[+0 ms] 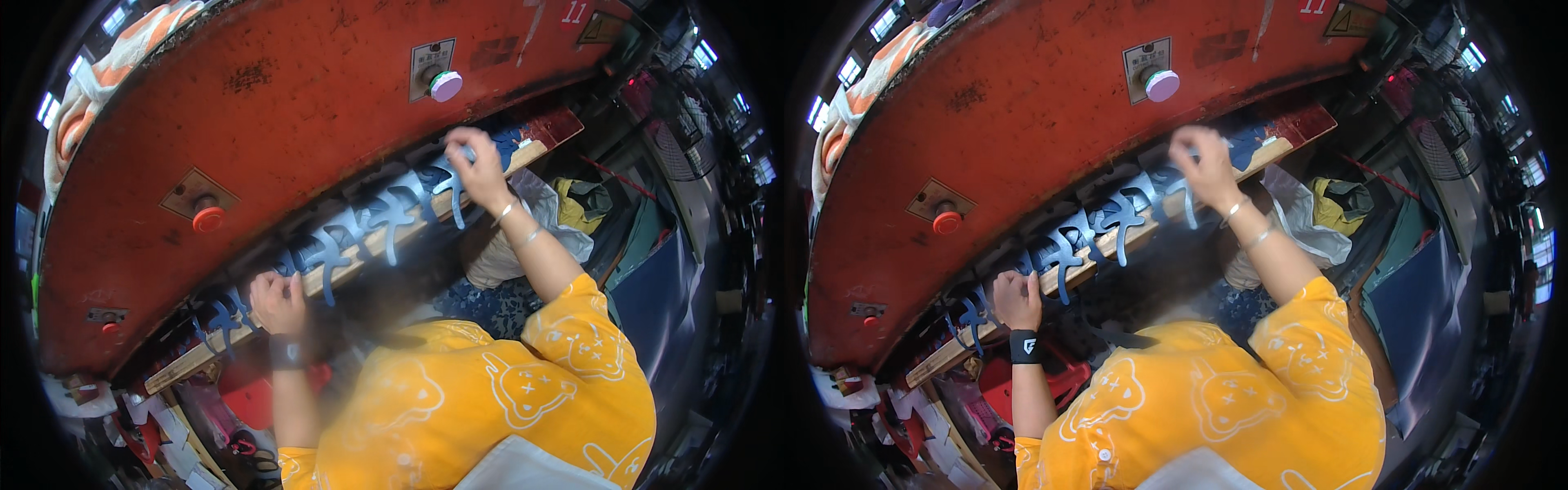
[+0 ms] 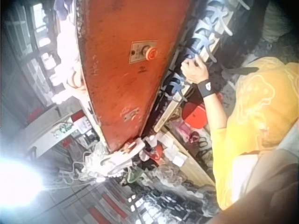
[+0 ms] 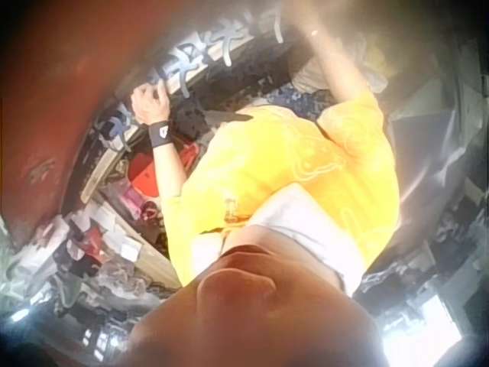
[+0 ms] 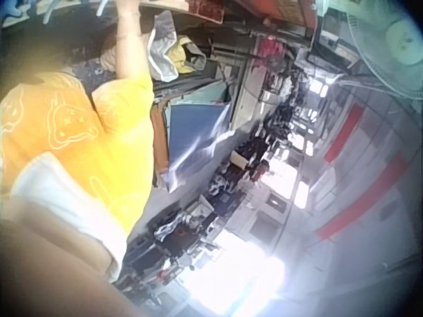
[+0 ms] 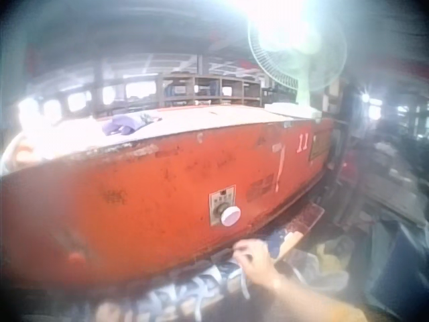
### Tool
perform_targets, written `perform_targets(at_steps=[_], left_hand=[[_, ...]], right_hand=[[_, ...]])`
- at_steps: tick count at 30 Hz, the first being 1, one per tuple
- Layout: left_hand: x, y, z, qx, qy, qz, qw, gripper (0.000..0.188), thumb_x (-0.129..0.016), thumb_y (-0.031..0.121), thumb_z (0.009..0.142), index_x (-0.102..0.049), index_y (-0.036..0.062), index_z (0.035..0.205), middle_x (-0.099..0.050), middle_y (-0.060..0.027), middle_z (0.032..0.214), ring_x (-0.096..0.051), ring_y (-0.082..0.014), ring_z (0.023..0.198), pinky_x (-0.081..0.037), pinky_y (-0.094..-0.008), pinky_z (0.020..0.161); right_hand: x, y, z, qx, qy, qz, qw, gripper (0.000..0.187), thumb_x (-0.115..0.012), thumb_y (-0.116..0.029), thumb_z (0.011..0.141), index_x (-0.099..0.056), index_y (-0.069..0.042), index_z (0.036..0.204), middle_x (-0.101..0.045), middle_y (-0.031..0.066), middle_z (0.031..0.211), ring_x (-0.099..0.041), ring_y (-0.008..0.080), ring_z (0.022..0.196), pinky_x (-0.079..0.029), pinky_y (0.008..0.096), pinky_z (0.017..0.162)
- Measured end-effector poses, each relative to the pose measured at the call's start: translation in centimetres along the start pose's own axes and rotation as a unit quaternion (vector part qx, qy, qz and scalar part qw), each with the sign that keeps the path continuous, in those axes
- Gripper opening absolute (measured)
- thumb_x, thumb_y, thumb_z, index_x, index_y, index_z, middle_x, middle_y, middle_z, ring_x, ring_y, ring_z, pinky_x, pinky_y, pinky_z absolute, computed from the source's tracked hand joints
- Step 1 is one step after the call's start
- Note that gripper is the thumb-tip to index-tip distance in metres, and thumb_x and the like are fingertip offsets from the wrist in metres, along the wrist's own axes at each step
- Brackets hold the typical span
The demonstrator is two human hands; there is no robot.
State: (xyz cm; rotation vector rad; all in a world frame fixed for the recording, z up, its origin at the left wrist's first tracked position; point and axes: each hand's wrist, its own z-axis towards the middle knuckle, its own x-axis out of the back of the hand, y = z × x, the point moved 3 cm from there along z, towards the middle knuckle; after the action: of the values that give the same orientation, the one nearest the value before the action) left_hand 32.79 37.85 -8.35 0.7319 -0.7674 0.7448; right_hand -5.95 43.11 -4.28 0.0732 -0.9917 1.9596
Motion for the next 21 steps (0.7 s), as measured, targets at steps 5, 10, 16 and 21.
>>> perform_targets(at_steps=[5, 10, 16, 21], left_hand=[[0.1, 0.2, 0.1, 0.012, 0.016, 0.006, 1.000, 0.021, -0.069, 0.020, 0.078, -0.063, 0.0033, 0.068, -0.055, -0.0079, 0.083, -0.053, -0.0278, 0.083, -0.042, -0.0396, 0.073], [-0.1, -0.1, -0.1, 0.034, 0.005, 0.011, 0.999, 0.023, -0.068, 0.024, 0.081, -0.064, 0.0036, 0.070, -0.056, -0.0084, 0.086, -0.053, -0.0282, 0.086, -0.041, -0.0403, 0.076], [-0.3, -0.3, -0.6, 0.056, -0.004, -0.010, 0.998, 0.026, -0.064, 0.028, 0.085, -0.065, 0.0038, 0.076, -0.056, -0.0113, 0.093, -0.052, -0.0302, 0.091, -0.041, -0.0412, 0.079], [0.0, -0.3, -0.7, 0.070, -0.036, -0.001, 0.997, 0.027, -0.062, 0.028, 0.087, -0.065, 0.0027, 0.077, -0.056, -0.0124, 0.093, -0.051, -0.0304, 0.092, -0.040, -0.0408, 0.081]], right_hand=[[-1.9, -0.3, -5.4, 0.074, -0.173, -0.197, 0.962, 0.021, -0.060, -0.027, 0.083, -0.067, -0.012, 0.096, -0.061, 0.0026, 0.102, -0.050, 0.0229, 0.109, -0.030, 0.0427, 0.093], [-2.4, -0.2, -5.9, 0.084, -0.228, -0.182, 0.953, 0.020, -0.057, -0.021, 0.085, -0.067, -0.010, 0.097, -0.061, 0.0023, 0.104, -0.050, 0.0212, 0.109, -0.029, 0.0449, 0.094], [-2.7, -0.7, -5.8, 0.076, -0.220, -0.204, 0.951, 0.019, -0.057, -0.019, 0.084, -0.068, -0.007, 0.095, -0.063, 0.0033, 0.103, -0.051, 0.0213, 0.109, -0.029, 0.0485, 0.099], [-2.7, -1.1, -6.1, 0.066, -0.254, -0.206, 0.943, 0.017, -0.056, -0.015, 0.084, -0.066, -0.006, 0.095, -0.062, 0.0052, 0.103, -0.051, 0.0225, 0.110, -0.027, 0.0500, 0.102]])
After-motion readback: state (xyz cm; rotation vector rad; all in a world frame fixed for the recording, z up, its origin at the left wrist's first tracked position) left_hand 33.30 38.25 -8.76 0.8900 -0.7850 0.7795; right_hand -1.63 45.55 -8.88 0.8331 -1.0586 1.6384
